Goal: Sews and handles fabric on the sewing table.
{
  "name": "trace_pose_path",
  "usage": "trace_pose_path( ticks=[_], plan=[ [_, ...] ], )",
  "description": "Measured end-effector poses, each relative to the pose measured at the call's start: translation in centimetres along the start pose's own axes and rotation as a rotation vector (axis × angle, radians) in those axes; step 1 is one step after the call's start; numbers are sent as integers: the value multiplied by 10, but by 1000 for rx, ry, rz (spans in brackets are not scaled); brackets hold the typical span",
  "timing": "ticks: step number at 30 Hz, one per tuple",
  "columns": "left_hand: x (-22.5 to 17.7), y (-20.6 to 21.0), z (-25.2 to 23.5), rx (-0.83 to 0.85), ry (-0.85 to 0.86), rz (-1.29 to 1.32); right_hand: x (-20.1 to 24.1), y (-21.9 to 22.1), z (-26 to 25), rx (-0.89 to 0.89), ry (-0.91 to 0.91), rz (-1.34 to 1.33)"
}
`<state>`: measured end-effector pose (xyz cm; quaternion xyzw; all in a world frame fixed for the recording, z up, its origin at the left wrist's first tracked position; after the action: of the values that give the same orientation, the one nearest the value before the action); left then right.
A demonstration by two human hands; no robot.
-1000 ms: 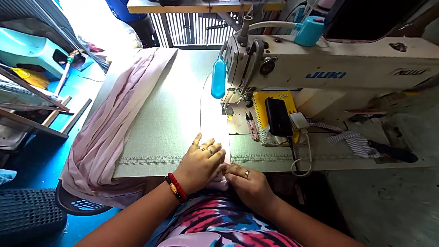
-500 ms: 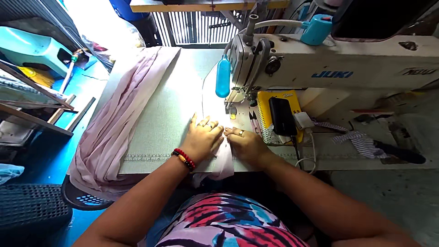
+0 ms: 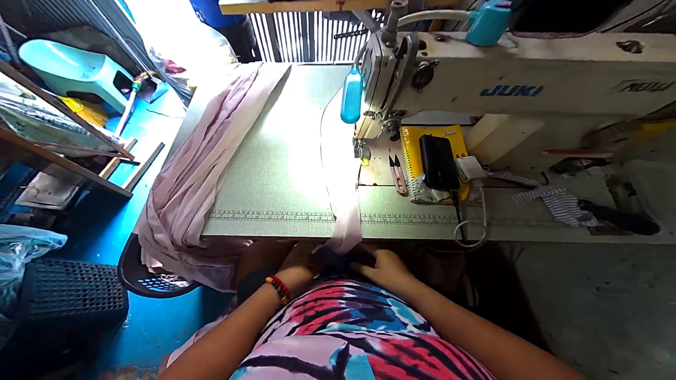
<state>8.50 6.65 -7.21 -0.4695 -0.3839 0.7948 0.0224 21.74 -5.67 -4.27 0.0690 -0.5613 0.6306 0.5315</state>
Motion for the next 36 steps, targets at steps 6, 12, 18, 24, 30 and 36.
trace_pose_path(
  ticks=[6, 12, 18, 24, 30, 36],
  plan=[
    [2, -11, 23, 50, -71, 127, 8, 20, 1, 23, -134, -281],
    [-64, -131, 108, -363, 323, 98, 67, 9, 38, 189, -420, -443],
    [-126, -178, 142, -400, 548, -359, 176, 6, 84, 148, -749, -366],
    [-104, -172, 131, -65, 229, -295, 241, 51, 131, 256, -1013, -56],
    [-91, -170, 140, -261, 260, -414, 232, 76, 132, 507, -1077, -28],
    [-82, -185, 166, -706, 428, -408, 209, -8, 72, -211, -1126, -80]
  ],
)
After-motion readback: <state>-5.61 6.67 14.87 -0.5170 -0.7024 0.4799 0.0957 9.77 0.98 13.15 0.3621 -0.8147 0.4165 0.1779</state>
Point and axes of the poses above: each hand's wrist, its own z-axis away from the middle knuckle, its own y-axis out of the palm, x = y × z, the point moved 10 cm from there along -z, towards the middle knuckle, and after that the axes turned 12 degrees about -x, right-handed, at the moved point
